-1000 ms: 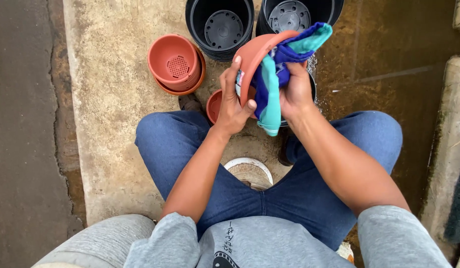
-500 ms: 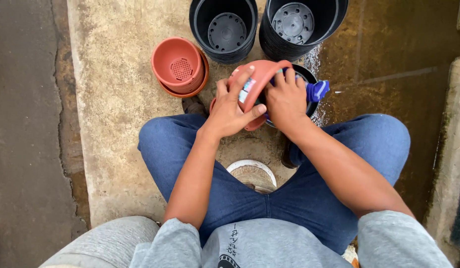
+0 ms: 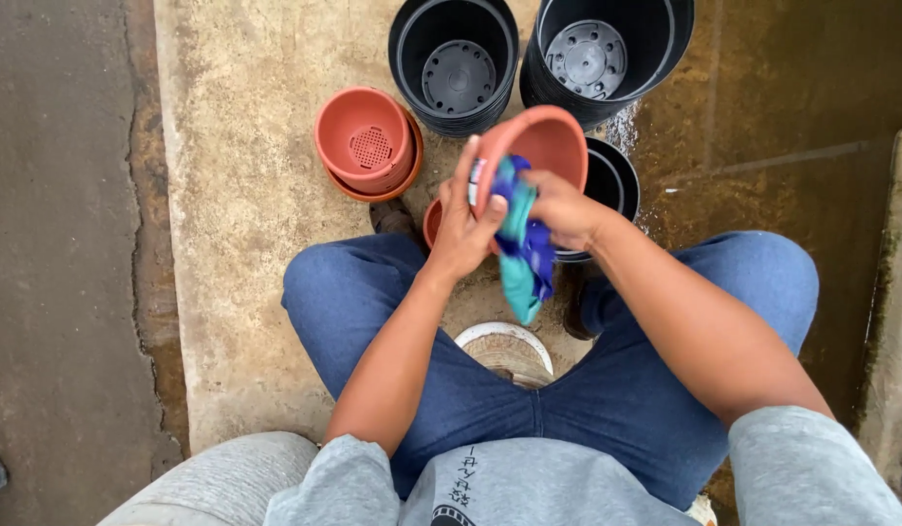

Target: Cleaning and wiping orange plastic flower pots and saucers with a blue cloth.

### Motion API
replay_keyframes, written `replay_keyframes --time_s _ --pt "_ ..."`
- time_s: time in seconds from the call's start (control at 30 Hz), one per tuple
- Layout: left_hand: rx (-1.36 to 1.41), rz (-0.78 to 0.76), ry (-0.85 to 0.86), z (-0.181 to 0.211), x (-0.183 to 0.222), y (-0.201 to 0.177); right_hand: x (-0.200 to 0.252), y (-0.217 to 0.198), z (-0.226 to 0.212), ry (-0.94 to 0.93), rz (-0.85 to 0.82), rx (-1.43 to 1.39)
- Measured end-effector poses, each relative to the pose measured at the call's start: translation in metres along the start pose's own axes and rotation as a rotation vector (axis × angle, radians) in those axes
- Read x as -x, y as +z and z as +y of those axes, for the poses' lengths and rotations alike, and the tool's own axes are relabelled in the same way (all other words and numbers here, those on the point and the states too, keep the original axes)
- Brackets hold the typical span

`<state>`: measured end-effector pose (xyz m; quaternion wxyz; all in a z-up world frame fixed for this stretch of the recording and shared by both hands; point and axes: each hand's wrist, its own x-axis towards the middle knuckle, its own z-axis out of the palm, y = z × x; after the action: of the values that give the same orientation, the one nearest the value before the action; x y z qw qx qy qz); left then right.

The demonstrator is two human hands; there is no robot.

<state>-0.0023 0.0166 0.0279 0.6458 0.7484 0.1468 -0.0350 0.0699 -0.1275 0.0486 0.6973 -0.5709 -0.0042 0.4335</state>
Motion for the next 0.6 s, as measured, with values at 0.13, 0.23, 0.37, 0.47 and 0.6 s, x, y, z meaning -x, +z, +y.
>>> replay_keyframes --time_s 0.13,0.23,0.37,0.47,0.6 --pt "0.109 0.064 0.147 0.010 -0.002 0.002 -0.041 -0.017 0.014 -0.092 -0.014 -0.722" --pt "0.117 0.012 0.199 0.001 0.000 0.013 -0.050 -0.024 0.017 -0.321 0.146 -0.823" --pt "0.207 -0.005 0.266 0.025 -0.005 0.011 -0.057 -0.039 0.027 -0.533 0.137 -0.003" --pt "0.114 -0.009 0.276 0.018 -0.003 -0.005 -0.039 -0.046 0.011 -0.442 -0.178 0.598" --pt "0.121 0.000 0.280 -0.002 -0.007 0.001 -0.026 -0.040 -0.012 -0.491 -0.128 0.715"
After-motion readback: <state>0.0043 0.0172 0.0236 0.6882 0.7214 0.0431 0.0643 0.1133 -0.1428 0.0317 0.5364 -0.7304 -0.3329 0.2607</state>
